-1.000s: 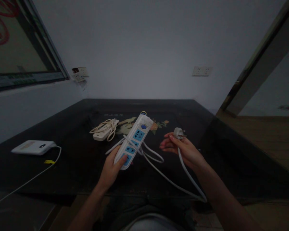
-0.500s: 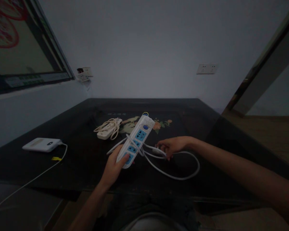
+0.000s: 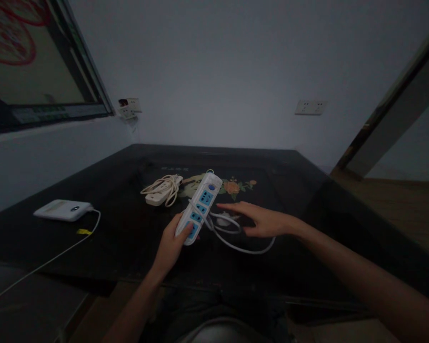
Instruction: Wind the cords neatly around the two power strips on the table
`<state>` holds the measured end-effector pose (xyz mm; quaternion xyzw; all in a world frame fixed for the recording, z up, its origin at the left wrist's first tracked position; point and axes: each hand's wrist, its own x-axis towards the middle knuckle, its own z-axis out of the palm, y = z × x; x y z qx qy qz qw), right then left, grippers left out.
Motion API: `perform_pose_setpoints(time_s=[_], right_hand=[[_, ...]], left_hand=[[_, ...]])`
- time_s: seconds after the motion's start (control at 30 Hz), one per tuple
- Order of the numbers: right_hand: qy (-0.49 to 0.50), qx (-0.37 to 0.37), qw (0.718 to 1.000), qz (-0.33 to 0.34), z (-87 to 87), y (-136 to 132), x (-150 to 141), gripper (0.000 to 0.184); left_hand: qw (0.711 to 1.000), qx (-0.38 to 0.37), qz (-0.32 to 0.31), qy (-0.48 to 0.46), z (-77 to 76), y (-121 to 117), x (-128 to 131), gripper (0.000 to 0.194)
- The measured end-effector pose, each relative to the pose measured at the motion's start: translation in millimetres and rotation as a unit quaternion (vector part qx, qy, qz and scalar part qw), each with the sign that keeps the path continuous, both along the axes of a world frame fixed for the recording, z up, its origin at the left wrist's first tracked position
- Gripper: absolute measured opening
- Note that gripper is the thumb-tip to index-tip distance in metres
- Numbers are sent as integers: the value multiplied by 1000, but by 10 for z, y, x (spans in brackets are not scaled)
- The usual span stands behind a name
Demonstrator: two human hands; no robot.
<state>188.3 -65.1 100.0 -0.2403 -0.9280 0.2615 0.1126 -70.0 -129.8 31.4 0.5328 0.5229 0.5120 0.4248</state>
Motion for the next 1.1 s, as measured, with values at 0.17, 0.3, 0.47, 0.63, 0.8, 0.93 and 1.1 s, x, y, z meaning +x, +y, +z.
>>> perform_pose_setpoints(time_s=[0.17, 0.3, 0.47, 0.63, 0.8, 0.93, 1.1], right_hand=[[25, 53, 997, -53, -67, -160, -119, 65], [15, 187, 978, -93, -297, -240, -243, 45], [36, 326, 943, -46, -517, -269, -263, 38], [136, 233, 963, -32, -596, -357, -223, 32], [285, 3, 953, -101, -539, -443, -200, 28], [380, -169, 904, -104, -421, -468, -198, 27], [469, -230, 843, -129, -192, -529, -223, 32]], left_hand=[[1000, -2, 1, 2, -27, 13, -1, 40], [1000, -19, -16, 5, -63, -4, 7, 39], [999, -7, -26, 37, -153, -23, 44, 41], [989, 16, -26, 143, -188, -40, 83, 33], [975, 21, -26, 218, -139, -65, 97, 27], [959, 33, -33, 280, -138, -74, 94, 23], [940, 55, -33, 334, -186, -83, 125, 27]])
